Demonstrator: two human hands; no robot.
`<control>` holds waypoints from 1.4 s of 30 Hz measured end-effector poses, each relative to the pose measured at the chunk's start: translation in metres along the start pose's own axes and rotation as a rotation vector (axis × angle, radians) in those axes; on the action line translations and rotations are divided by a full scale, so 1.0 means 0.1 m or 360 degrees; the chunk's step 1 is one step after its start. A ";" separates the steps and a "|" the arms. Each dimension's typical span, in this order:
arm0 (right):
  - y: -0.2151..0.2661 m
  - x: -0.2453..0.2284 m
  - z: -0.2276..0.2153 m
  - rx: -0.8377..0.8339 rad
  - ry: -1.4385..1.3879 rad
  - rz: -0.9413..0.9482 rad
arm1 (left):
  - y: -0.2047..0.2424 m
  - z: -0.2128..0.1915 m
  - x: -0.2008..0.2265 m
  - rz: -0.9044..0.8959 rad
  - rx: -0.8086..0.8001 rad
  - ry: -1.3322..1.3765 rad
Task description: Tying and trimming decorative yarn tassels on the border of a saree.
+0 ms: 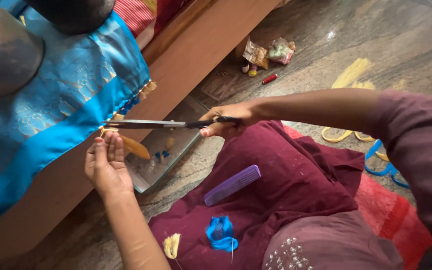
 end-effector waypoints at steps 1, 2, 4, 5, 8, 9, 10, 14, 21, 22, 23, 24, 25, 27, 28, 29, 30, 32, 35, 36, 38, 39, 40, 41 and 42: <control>-0.03 -0.03 0.04 -0.0049 -0.0026 -0.0014 | 0.01 0.01 0.02 0.0017 -0.0014 0.0042; -0.05 -0.06 0.08 -0.0098 -0.0053 -0.0029 | 0.02 0.03 0.03 0.0033 -0.0028 0.0084; -0.07 -0.09 0.13 -0.0117 -0.0048 -0.0033 | 0.03 0.02 0.04 0.0051 -0.0030 0.0080; -0.09 -0.12 0.16 -0.0128 -0.0045 -0.0036 | 0.03 0.01 0.04 0.0064 -0.0038 0.0080; -0.11 -0.10 0.17 -0.0085 -0.0008 -0.0025 | 0.00 -0.02 0.02 0.0094 -0.0038 0.0068; -0.12 -0.09 0.17 -0.0086 -0.0006 -0.0027 | 0.01 -0.01 0.04 0.0097 -0.0038 0.0068; -0.12 -0.08 0.15 -0.0062 0.0028 -0.0022 | 0.02 0.00 0.06 0.0108 -0.0046 0.0064; -0.12 -0.04 0.11 -0.0045 0.0074 -0.0015 | 0.03 0.06 0.08 0.0122 -0.0056 0.0054; -0.12 0.00 0.13 -0.0105 0.0009 -0.0012 | 0.07 0.08 0.13 0.0135 -0.0023 0.0025; -0.11 0.00 0.12 -0.0110 0.0020 -0.0013 | 0.08 0.08 0.14 0.0134 -0.0018 0.0013; -0.11 0.01 0.11 -0.0112 0.0030 -0.0016 | 0.08 0.09 0.14 0.0132 -0.0015 0.0001; -0.11 0.00 0.11 -0.0113 0.0028 -0.0017 | 0.08 0.08 0.14 0.0131 -0.0015 -0.0001; -0.11 0.00 0.10 -0.0117 0.0033 -0.0014 | 0.08 0.08 0.13 0.0128 -0.0019 -0.0007; -0.10 -0.02 0.11 -0.0120 0.0035 -0.0012 | 0.08 0.08 0.12 0.0124 -0.0025 -0.0013; -0.10 -0.04 0.11 -0.0108 0.0051 -0.0001 | 0.07 0.08 0.12 0.0121 -0.0026 -0.0009; -0.10 -0.07 0.12 -0.0097 0.0068 0.0012 | 0.07 0.07 0.12 0.0120 -0.0025 -0.0004; -0.11 -0.08 0.12 -0.0097 0.0069 0.0011 | 0.06 0.07 0.12 0.0121 -0.0025 -0.0004; -0.12 -0.11 0.10 -0.0040 0.0163 0.0027 | 0.05 0.05 0.12 0.0114 -0.0002 0.0000; -0.15 -0.15 0.08 0.0004 0.0264 0.0033 | 0.02 0.00 0.08 0.0115 0.0008 0.0002; -0.15 -0.17 0.08 0.0003 0.0266 0.0031 | 0.03 -0.02 0.09 0.0118 0.0008 0.0002; -0.12 -0.20 0.07 0.0036 0.0369 0.0019 | 0.02 -0.01 0.08 0.0110 0.0005 0.0019; -0.10 -0.21 0.07 0.0038 0.0368 0.0019 | 0.02 0.00 0.10 0.0109 0.0003 0.0019; -0.07 -0.22 0.07 0.0041 0.0387 0.0016 | 0.03 0.01 0.11 0.0104 0.0008 0.0019; -0.05 -0.22 0.08 0.0039 0.0406 0.0016 | 0.04 0.00 0.13 0.0099 0.0017 0.0019; -0.05 -0.21 0.07 0.0036 0.0406 0.0018 | 0.05 0.00 0.14 0.0098 0.0020 0.0019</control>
Point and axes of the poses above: each hand's wrist, its own y-axis away from the middle knuckle, its own z-axis out of the palm, x = y × z, the point moved 7 cm from there along -y, towards the middle knuckle, and after that the axes turned 14 degrees about -y, right-handed, at the moved point
